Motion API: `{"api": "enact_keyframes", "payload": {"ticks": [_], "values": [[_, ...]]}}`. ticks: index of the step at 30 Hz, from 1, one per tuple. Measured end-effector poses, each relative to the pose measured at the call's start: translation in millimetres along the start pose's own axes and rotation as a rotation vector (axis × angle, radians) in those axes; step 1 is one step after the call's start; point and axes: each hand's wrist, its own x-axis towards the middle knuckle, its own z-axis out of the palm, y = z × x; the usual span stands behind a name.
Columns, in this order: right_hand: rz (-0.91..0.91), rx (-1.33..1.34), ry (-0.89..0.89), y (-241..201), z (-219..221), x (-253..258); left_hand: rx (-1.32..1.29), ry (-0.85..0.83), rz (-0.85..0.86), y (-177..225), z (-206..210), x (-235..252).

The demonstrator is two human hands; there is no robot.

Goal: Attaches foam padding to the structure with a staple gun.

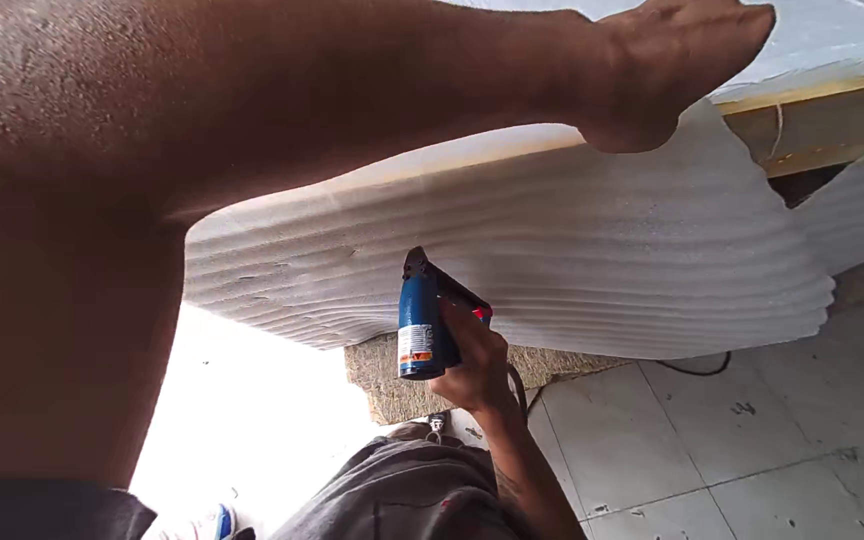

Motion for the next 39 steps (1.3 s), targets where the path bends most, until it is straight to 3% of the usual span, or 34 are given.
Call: {"api": "enact_keyframes", "payload": {"ticks": [4,12,17,22,29,39], "values": [[0.059,-0.044,0.025,28.8,-21.9,9.6,-0.012,0.023,0.010,-1.5,1.9,15.2],[0.101,-0.039,0.072,75.6,-71.3,19.5,-0.064,-0.105,0.003,25.3,-4.4,55.9],[0.053,-0.014,0.018,88.7,-79.4,21.2,-0.148,-0.156,0.138,74.2,16.0,128.7],[0.021,0.064,-0.015,110.1,-106.9,20.4,-0.125,-0.124,0.177,94.4,2.8,208.7],[0.033,0.064,-0.066,158.7,-149.4,32.8,0.107,-0.128,0.019,92.8,-5.1,243.8],[0.050,0.054,0.000,206.1,-202.5,41.5,0.096,-0.042,-0.160,91.0,-0.5,257.0]]}}
